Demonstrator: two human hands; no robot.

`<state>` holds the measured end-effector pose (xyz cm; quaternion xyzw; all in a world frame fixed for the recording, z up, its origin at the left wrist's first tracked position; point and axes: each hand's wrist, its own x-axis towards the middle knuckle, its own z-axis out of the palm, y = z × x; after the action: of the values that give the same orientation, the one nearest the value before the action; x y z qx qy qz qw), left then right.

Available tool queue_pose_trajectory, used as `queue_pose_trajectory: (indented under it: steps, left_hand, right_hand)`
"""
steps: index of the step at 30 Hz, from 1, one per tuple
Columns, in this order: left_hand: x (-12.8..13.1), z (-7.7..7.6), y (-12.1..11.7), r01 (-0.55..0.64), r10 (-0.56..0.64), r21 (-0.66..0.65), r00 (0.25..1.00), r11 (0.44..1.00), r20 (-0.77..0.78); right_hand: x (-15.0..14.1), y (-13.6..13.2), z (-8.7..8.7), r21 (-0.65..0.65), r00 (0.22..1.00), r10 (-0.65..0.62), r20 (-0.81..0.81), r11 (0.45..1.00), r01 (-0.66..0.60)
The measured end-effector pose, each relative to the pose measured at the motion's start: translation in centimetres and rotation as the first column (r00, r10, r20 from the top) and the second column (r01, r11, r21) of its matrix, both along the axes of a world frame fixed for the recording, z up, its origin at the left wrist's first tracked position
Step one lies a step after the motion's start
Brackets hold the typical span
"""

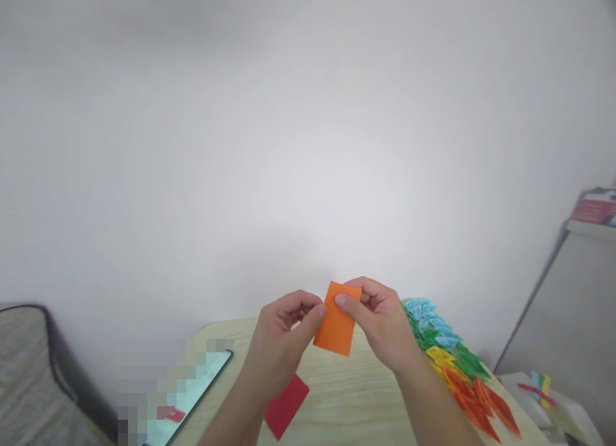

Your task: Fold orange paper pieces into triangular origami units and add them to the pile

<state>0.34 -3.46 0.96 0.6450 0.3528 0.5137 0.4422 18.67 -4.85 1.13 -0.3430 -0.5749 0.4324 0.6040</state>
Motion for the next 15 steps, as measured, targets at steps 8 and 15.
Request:
queue_pose_trajectory:
  steps: [8, 15]
  left_hand:
    - [0.9, -1.4, 3.3, -0.170, 0.169, -0.024, 0.935, 0.985, 0.311]
    - [1.1, -2.5, 3.8, -0.097, 0.117, -0.080, 0.942, 0.992, 0.315]
  right_hand:
    - [0.2, 2.2, -2.0, 0.306, 0.968, -0.222, 0.117, 0.935, 0.177]
    - [0.2, 2.7, -1.0, 0.448, 0.940, -0.218, 0.263, 0.890, 0.081]
